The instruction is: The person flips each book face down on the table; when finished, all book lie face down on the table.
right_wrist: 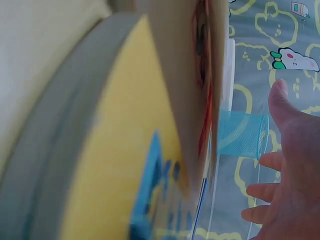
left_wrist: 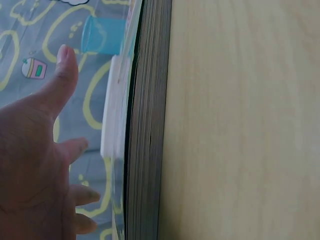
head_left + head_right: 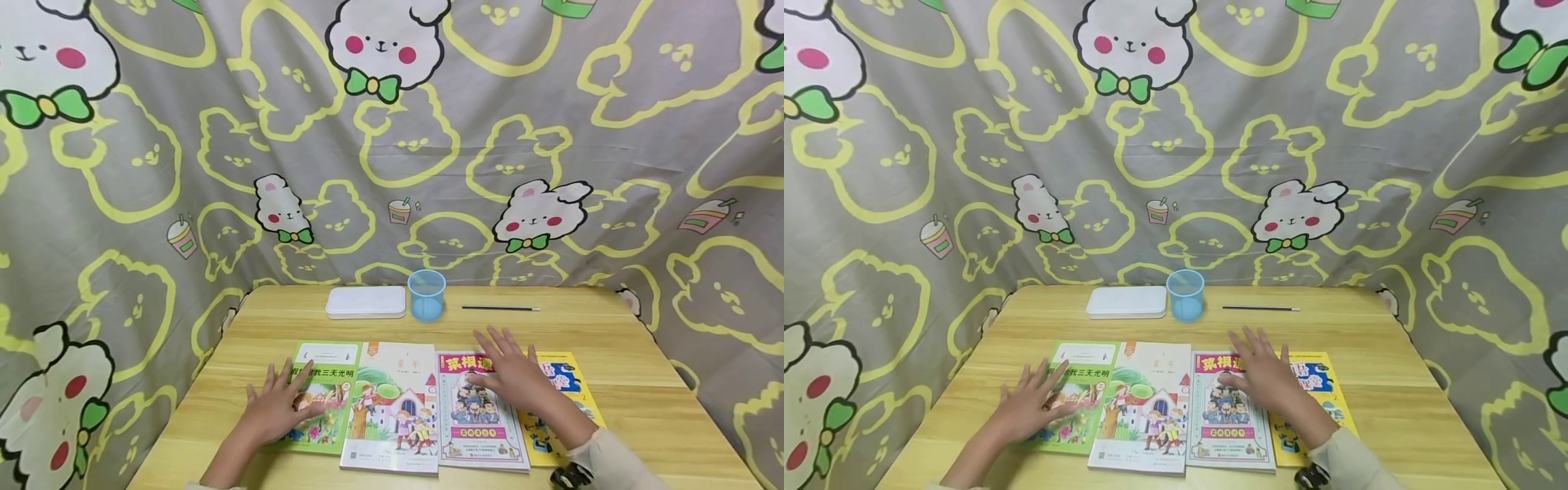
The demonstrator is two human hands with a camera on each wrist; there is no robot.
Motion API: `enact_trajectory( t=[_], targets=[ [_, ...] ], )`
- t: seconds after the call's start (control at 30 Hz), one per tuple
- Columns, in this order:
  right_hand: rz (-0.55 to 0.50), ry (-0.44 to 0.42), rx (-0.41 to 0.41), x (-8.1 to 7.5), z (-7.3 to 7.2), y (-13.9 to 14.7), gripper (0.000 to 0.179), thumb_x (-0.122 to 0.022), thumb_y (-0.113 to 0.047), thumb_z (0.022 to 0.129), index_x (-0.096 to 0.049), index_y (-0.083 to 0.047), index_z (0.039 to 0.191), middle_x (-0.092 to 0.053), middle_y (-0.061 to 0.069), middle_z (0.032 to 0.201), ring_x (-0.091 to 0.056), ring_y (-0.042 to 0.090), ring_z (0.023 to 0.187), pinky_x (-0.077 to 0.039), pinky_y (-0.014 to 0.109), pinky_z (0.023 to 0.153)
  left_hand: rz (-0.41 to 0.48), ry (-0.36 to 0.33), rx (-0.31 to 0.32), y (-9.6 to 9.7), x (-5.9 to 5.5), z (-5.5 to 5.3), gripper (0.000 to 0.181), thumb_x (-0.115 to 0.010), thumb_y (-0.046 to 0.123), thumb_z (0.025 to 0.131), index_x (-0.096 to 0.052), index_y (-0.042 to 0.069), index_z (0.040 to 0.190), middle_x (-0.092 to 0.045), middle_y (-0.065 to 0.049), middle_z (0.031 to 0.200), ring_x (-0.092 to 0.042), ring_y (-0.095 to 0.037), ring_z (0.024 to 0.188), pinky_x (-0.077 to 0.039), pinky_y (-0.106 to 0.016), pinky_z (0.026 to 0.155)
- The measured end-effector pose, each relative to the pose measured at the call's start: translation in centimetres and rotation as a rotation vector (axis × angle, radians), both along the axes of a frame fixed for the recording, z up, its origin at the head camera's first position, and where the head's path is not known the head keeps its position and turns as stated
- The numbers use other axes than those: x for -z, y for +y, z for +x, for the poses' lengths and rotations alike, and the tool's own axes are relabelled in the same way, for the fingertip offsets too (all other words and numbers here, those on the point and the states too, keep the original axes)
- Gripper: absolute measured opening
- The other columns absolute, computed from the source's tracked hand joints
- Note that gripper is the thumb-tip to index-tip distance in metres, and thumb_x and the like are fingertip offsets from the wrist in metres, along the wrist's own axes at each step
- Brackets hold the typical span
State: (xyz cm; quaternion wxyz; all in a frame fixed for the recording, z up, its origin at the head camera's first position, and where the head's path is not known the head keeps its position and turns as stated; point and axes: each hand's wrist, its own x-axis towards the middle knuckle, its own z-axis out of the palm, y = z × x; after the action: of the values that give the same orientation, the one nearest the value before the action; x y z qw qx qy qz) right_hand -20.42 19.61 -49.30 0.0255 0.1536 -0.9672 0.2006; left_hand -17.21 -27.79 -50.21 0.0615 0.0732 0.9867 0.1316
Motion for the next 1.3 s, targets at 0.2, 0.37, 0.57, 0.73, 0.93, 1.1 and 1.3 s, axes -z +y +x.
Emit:
enact_trajectory(
  t=[0.2, 0.37, 0.57, 0.73, 0.93, 1.1, 1.3],
  targets=[
    [-0.011, -0.001, -0.022, -0.3, -0.5, -1.2, 0.087, -0.07, -0.055, 0.093, -0.033, -0.019, 0.163, -0.023, 0.018, 0.169, -0.015, 0.047, 0.155, -0.011, 0.082, 0.113, 0.051, -0.059, -0.017, -0.7, 0.3, 0.5, 0.1, -0.056, 0.08, 0.087, -0.025, 0.027, 0.165, -0.013, -0.029, 0.168, -0.003, -0.062, 0.149, 0.003, -0.092, 0.1],
    [-0.008, -0.012, -0.056, -0.2, -1.0, -2.3, 0.089, -0.071, -0.055, 0.092, -0.033, -0.018, 0.163, -0.023, 0.018, 0.169, -0.017, 0.046, 0.155, -0.013, 0.08, 0.115, 0.054, -0.076, -0.022, -1.1, 0.3, 1.0, 0.1, -0.054, 0.081, 0.087, -0.024, 0.027, 0.166, -0.017, -0.028, 0.167, -0.007, -0.064, 0.147, -0.001, -0.093, 0.098],
    [-0.022, -0.03, -0.095, -0.2, -1.4, -3.5, 0.092, -0.072, -0.056, 0.091, -0.032, -0.015, 0.163, -0.024, 0.019, 0.169, -0.02, 0.045, 0.154, -0.016, 0.076, 0.117, 0.078, -0.105, -0.029, -1.6, 0.5, 1.3, 0.101, -0.056, 0.08, 0.086, -0.024, 0.027, 0.166, -0.019, -0.03, 0.167, -0.01, -0.065, 0.146, -0.001, -0.094, 0.096],
    [-0.04, -0.049, -0.115, -0.4, -1.6, -4.5, 0.09, -0.072, -0.054, 0.092, -0.032, -0.014, 0.163, -0.025, 0.019, 0.169, -0.021, 0.044, 0.155, -0.016, 0.075, 0.118, 0.103, -0.113, -0.022, -2.2, 0.8, 1.4, 0.103, -0.061, 0.077, 0.085, -0.023, 0.025, 0.166, -0.019, -0.03, 0.166, -0.014, -0.064, 0.146, -0.002, -0.093, 0.098],
    [-0.033, -0.062, -0.129, -0.7, -1.9, -5.5, 0.091, -0.069, -0.058, 0.092, -0.032, -0.016, 0.163, -0.024, 0.017, 0.169, -0.021, 0.042, 0.155, -0.015, 0.072, 0.121, 0.158, -0.117, 0.004, -3.0, 0.9, 1.6, 0.108, -0.07, 0.071, 0.083, -0.023, 0.02, 0.166, -0.02, -0.029, 0.166, -0.012, -0.061, 0.148, -0.005, -0.09, 0.101],
    [-0.032, -0.073, -0.148, -1.1, -2.3, -6.4, 0.09, -0.068, -0.059, 0.093, -0.032, -0.016, 0.163, -0.025, 0.018, 0.169, -0.022, 0.042, 0.155, -0.016, 0.071, 0.121, 0.239, -0.145, 0.025, -3.9, 1.1, 1.7, 0.117, -0.078, 0.063, 0.081, -0.019, 0.008, 0.165, -0.018, -0.027, 0.167, -0.007, -0.06, 0.149, -0.003, -0.089, 0.103],
    [-0.022, -0.113, -0.155, -1.4, -2.8, -7.8, 0.091, -0.069, -0.059, 0.092, -0.029, -0.021, 0.164, -0.023, 0.014, 0.17, -0.021, 0.039, 0.156, -0.016, 0.068, 0.122, 0.316, -0.202, 0.015, -4.5, 1.3, 1.7, 0.128, -0.088, 0.051, 0.075, -0.012, -0.003, 0.163, -0.018, -0.03, 0.166, -0.002, -0.056, 0.151, 0.005, -0.085, 0.106]
  ],
)
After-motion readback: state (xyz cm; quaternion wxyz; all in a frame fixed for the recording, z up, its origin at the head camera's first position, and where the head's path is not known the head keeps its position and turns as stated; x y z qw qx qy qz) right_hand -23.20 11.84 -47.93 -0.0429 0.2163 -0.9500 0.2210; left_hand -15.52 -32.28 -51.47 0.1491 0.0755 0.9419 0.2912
